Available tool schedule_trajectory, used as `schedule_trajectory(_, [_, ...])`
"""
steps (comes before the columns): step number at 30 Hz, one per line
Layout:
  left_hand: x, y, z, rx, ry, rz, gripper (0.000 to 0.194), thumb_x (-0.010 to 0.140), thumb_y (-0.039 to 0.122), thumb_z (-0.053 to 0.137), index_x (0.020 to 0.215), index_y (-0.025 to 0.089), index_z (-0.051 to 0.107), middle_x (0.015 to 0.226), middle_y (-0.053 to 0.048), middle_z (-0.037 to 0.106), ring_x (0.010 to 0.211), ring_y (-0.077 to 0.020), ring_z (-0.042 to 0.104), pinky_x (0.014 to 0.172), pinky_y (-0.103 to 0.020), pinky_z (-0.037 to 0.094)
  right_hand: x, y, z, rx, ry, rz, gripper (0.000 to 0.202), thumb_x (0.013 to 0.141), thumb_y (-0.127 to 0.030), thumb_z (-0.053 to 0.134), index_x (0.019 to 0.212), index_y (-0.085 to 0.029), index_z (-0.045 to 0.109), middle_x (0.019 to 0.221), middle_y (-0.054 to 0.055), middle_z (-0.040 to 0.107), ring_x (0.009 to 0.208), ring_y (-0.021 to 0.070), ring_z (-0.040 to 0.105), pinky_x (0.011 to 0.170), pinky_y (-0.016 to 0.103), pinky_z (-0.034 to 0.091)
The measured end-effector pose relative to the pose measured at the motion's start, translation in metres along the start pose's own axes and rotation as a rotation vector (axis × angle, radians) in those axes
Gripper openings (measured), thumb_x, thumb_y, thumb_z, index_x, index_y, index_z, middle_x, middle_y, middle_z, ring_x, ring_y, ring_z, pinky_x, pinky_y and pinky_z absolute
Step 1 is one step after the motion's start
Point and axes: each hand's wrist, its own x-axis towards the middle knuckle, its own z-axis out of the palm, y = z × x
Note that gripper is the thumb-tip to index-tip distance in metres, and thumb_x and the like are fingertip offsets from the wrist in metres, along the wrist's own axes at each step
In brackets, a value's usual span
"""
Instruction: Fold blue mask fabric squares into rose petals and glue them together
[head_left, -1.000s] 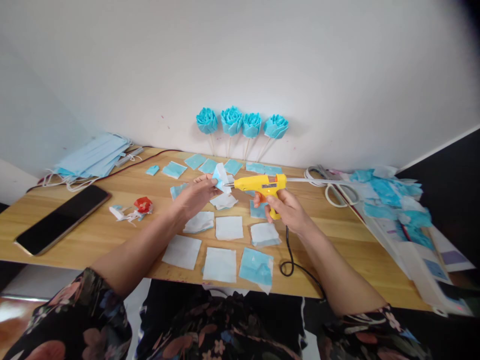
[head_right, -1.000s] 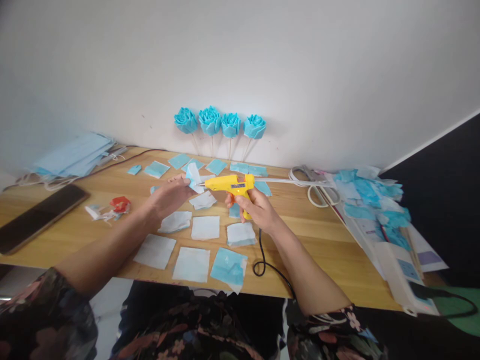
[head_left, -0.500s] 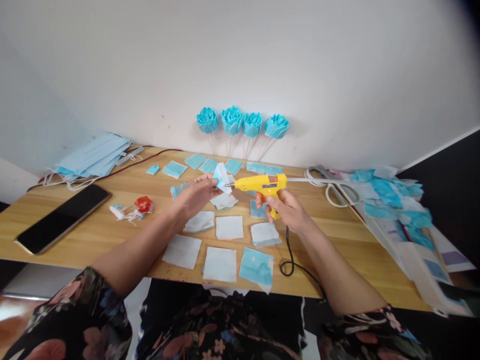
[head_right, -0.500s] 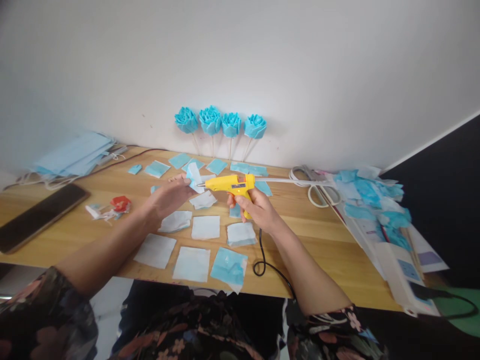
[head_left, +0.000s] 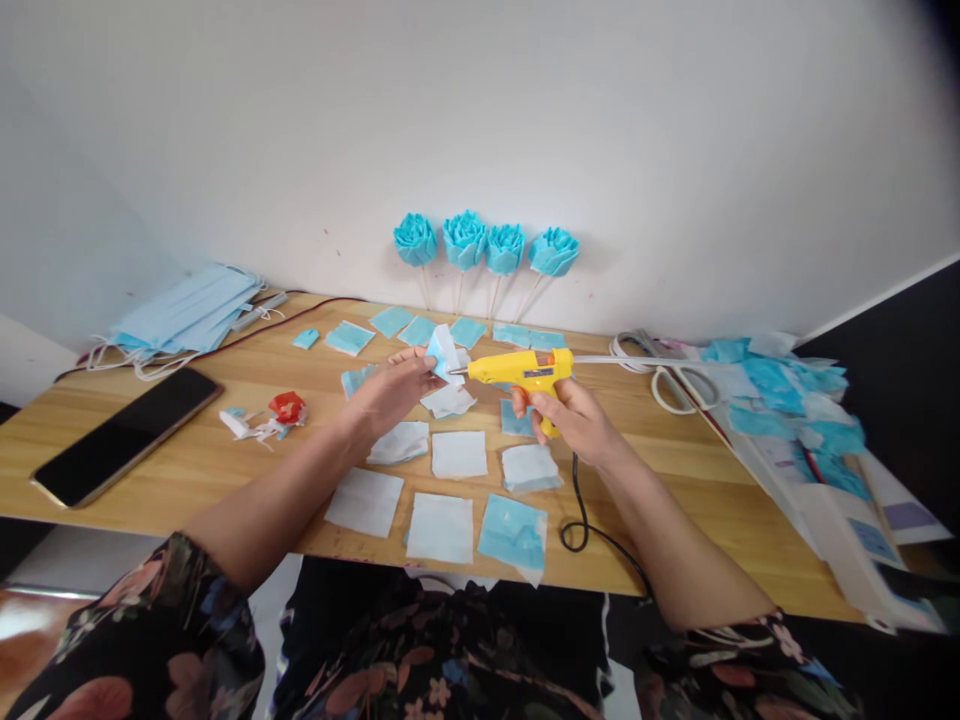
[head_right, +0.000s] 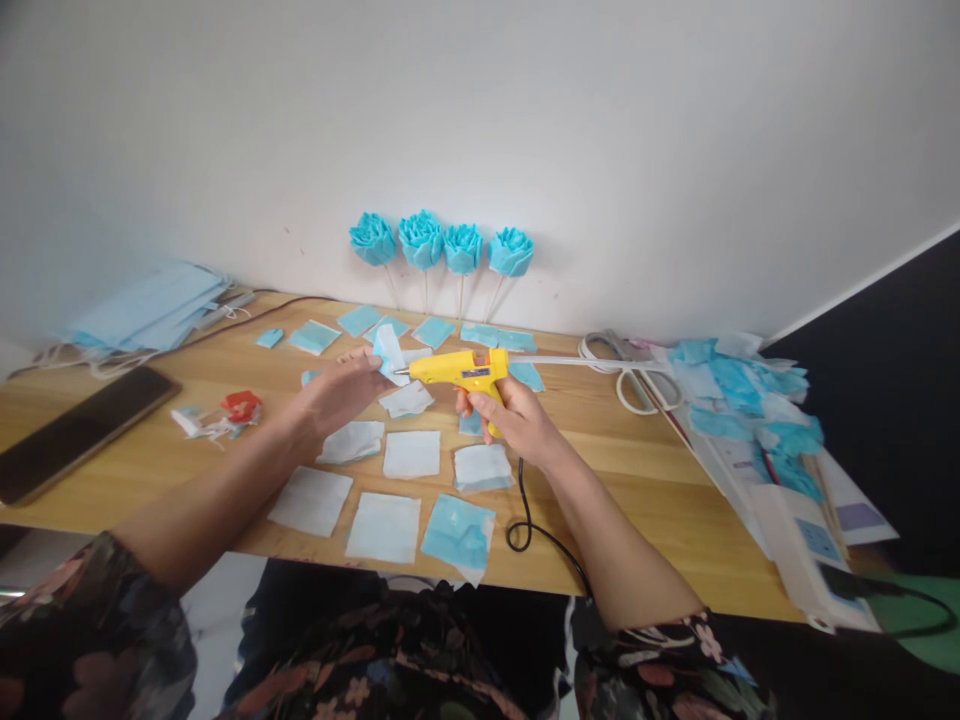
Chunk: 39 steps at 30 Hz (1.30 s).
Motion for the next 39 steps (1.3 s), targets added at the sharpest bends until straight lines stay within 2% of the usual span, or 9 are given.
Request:
schedule_trajectory(13, [0.0,0.0,-0.001,-0.026,-0.027,0.009,0.016,0.073,0.026,0.078,0.071,0.015,0.067,0.086,-0.007,0.075,0.089,-0.0204,0.069,0.094,-0.038,0.048,-0.001,-0.001,-0.001,-0.047,0.006,0.028,0.038,0.089,-0.055,0.061,0.094,-0.017,0.058,0.084,0.003,0.062,0.052,0.008,0.052,0.04,0.022,0.045])
schedule_trajectory(20, [0.001,-0.002,-0.003,-0.02,-0.008,-0.001,0.016,0.074,0.026,0.077,0.072,0.015,0.065,0.096,-0.01,0.075,0.098,-0.0232,0.069,0.098,-0.04,0.048,-0.001,0.002,-0.001,-0.067,0.004,0.025,0.038,0.091,-0.052,0.06,0.106,-0.016,0.06,0.087,0.006,0.065,0.057,0.0095,0.054,0.041,0.021,0.046])
schedule_trajectory(27, [0.002,-0.001,-0.004,-0.065,0.043,0.016,0.017,0.071,0.023,0.078,0.068,0.017,0.063,0.077,-0.003,0.071,0.082,-0.0168,0.067,0.09,-0.036,0.05,-0.005,0.002,-0.008,-0.146,-0.058,0.048,0.038,0.093,-0.046,0.059,0.118,-0.018,0.061,0.095,0.005,0.068,0.056,0.008,0.053,0.046,0.022,0.049])
schedule_trajectory(30, [0.003,0.0,-0.004,-0.059,0.056,0.017,0.018,0.071,0.024,0.079,0.067,0.017,0.063,0.079,-0.003,0.07,0.084,-0.0172,0.066,0.091,-0.036,0.05,-0.006,-0.004,-0.01,-0.104,-0.049,0.046,0.038,0.091,-0.049,0.061,0.112,-0.017,0.063,0.095,0.007,0.07,0.056,0.0092,0.055,0.046,0.023,0.05])
schedule_trajectory(32, [0.002,0.0,-0.004,-0.049,0.047,0.011,0.018,0.071,0.024,0.078,0.067,0.016,0.063,0.08,-0.003,0.07,0.085,-0.0173,0.066,0.09,-0.035,0.049,-0.005,-0.007,-0.009,-0.027,0.005,0.029,0.038,0.09,-0.052,0.062,0.104,-0.017,0.064,0.093,0.008,0.07,0.06,0.0117,0.059,0.044,0.023,0.049])
schedule_trajectory(36, [0.0,-0.001,-0.003,-0.015,-0.016,-0.014,0.017,0.07,0.026,0.08,0.068,0.015,0.066,0.075,-0.002,0.068,0.076,-0.0148,0.064,0.081,-0.032,0.049,-0.003,-0.008,-0.004,0.099,0.11,-0.004,0.036,0.088,-0.054,0.063,0.098,-0.019,0.062,0.094,0.009,0.069,0.071,0.017,0.064,0.04,0.022,0.045])
schedule_trajectory(39, [-0.001,-0.002,-0.002,0.023,-0.064,-0.033,0.019,0.069,0.027,0.082,0.067,0.015,0.068,0.072,-0.002,0.068,0.071,-0.0141,0.062,0.078,-0.032,0.048,-0.001,-0.007,-0.001,0.095,0.103,0.008,0.039,0.087,-0.056,0.064,0.096,-0.018,0.062,0.095,0.01,0.068,0.067,0.0157,0.063,0.039,0.022,0.045])
